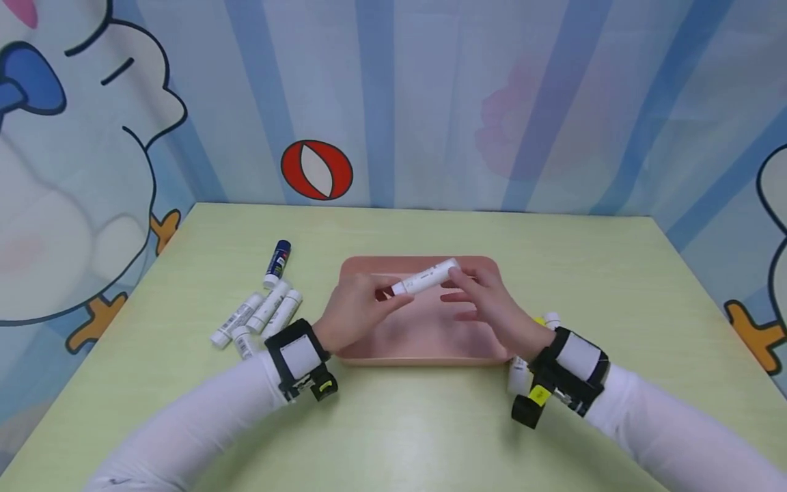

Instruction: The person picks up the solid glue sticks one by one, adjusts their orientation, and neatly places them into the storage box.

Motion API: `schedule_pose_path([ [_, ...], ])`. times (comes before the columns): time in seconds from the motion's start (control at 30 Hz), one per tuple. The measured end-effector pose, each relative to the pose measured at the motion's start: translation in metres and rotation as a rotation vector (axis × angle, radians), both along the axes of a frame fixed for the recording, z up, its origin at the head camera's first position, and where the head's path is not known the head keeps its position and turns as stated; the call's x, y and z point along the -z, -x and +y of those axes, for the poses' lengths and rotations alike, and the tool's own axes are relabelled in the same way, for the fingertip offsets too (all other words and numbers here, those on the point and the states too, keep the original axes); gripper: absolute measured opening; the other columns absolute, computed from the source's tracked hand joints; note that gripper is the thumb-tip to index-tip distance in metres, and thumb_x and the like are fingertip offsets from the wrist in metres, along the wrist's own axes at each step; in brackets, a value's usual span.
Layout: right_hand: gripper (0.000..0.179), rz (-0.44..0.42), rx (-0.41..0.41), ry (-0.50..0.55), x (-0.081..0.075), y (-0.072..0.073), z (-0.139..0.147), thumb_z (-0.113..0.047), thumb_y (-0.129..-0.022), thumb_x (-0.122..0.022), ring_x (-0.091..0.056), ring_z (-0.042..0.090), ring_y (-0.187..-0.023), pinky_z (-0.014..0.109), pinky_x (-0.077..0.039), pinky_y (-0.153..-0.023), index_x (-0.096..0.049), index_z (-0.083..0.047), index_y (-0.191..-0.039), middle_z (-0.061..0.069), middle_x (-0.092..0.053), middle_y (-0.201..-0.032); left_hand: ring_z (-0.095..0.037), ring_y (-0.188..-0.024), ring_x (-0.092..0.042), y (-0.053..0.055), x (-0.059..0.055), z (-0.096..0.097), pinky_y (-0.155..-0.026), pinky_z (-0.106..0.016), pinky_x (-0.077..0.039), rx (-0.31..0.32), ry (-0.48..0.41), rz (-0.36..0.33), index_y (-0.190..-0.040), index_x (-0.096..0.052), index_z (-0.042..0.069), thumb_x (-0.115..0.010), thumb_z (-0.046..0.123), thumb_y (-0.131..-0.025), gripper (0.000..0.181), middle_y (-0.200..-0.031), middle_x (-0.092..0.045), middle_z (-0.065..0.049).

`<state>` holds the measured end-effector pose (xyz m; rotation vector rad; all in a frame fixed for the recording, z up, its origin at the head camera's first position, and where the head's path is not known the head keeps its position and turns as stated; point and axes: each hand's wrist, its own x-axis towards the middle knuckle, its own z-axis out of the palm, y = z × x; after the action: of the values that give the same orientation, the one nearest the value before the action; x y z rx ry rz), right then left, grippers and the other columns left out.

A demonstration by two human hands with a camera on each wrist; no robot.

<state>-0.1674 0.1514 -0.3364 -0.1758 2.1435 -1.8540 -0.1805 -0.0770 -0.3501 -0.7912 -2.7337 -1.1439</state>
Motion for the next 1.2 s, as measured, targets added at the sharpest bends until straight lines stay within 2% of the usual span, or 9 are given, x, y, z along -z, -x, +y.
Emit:
schedule_pose_path([
  [0.17,0.051,-0.147,0.072,0.188,-0.003,-0.001,-0.010,-0.035,-0.104,-0.042,-0.053,0.031,-0.122,0.044,-0.044,-0.099,-0.038,0.001,-0.140,0.020,-0.046,-0.137,-0.012,-0.069,-0.055,-0.004,-0.004,0.008,-0.060,-0.025,-0.049,-0.005,-0.008,0.025,-0.107,-0.074,0.008,-0.076,0.022,-0.086,0.026,-0.083,-0.069,0.002],
  [0.37,0.047,-0.187,0.216,0.300,-0.003,-0.003,-0.017,-0.024,-0.105,-0.044,-0.058,0.026,-0.114,0.028,-0.050,-0.088,-0.033,0.007,-0.138,0.019,-0.044,-0.133,-0.010,-0.066,-0.055,-0.005,-0.004,0.013,-0.058,-0.023,-0.048,-0.017,0.034,0.059,-0.106,-0.074,0.009,-0.076,0.024,-0.085,0.026,-0.082,-0.069,0.003],
  [0.57,0.047,-0.175,0.265,0.274,-0.003,-0.004,-0.020,-0.025,-0.104,-0.045,-0.054,0.031,-0.119,0.028,-0.051,-0.086,-0.034,0.004,-0.140,0.019,-0.044,-0.134,-0.009,-0.067,-0.055,-0.004,-0.004,0.013,-0.059,-0.023,-0.048,-0.022,0.060,0.066,-0.108,-0.074,0.010,-0.076,0.026,-0.086,0.027,-0.083,-0.070,0.003],
  [0.73,0.048,-0.152,0.260,0.255,-0.003,-0.005,-0.019,-0.026,-0.104,-0.046,-0.054,0.033,-0.120,0.028,-0.051,-0.085,-0.034,0.004,-0.140,0.019,-0.044,-0.134,-0.008,-0.070,-0.056,-0.003,-0.003,0.007,-0.061,-0.024,-0.048,-0.013,0.091,0.022,-0.110,-0.074,0.014,-0.075,0.030,-0.086,0.029,-0.087,-0.069,0.006],
  [0.87,0.047,-0.124,0.243,0.223,-0.001,-0.004,-0.014,-0.024,-0.105,-0.044,-0.052,0.035,-0.121,0.029,-0.051,-0.087,-0.032,0.005,-0.139,0.020,-0.043,-0.133,-0.012,-0.076,-0.059,-0.005,-0.001,-0.010,-0.063,-0.026,-0.049,-0.039,0.157,-0.031,-0.111,-0.073,0.014,-0.072,0.038,-0.088,0.033,-0.095,-0.069,0.003],
  [0.97,0.045,-0.119,0.233,0.184,0.000,-0.004,-0.008,-0.022,-0.105,-0.042,-0.051,0.036,-0.121,0.028,-0.051,-0.087,-0.031,0.005,-0.139,0.021,-0.043,-0.133,-0.017,-0.087,-0.059,-0.007,0.003,-0.027,-0.067,-0.031,-0.051,-0.071,0.228,-0.009,-0.115,-0.069,0.011,-0.069,0.041,-0.090,0.040,-0.106,-0.067,-0.003],
  [1.1,0.042,-0.103,0.217,0.117,0.002,-0.002,-0.002,-0.021,-0.106,-0.040,-0.052,0.035,-0.118,0.026,-0.051,-0.085,-0.031,0.004,-0.139,0.020,-0.045,-0.130,-0.025,-0.106,-0.056,-0.004,0.009,-0.050,-0.078,-0.039,-0.053,-0.125,0.306,0.035,-0.121,-0.066,0.008,-0.066,0.038,-0.092,0.042,-0.120,-0.062,-0.010],
  [1.17,0.040,-0.086,0.220,0.084,0.003,0.000,-0.001,-0.019,-0.105,-0.040,-0.055,0.032,-0.113,0.025,-0.052,-0.082,-0.033,0.003,-0.137,0.020,-0.048,-0.126,-0.028,-0.112,-0.055,0.000,0.011,-0.059,-0.083,-0.042,-0.052,-0.161,0.322,0.002,-0.125,-0.062,0.006,-0.066,0.037,-0.093,0.045,-0.124,-0.060,-0.012],
  [1.2,0.039,-0.072,0.222,0.069,0.003,0.002,-0.001,-0.018,-0.105,-0.040,-0.057,0.031,-0.110,0.025,-0.052,-0.082,-0.033,0.004,-0.137,0.020,-0.049,-0.125,-0.028,-0.112,-0.056,0.002,0.012,-0.063,-0.084,-0.043,-0.051,-0.181,0.326,-0.036,-0.129,-0.060,0.006,-0.065,0.036,-0.093,0.047,-0.125,-0.060,-0.012],
])
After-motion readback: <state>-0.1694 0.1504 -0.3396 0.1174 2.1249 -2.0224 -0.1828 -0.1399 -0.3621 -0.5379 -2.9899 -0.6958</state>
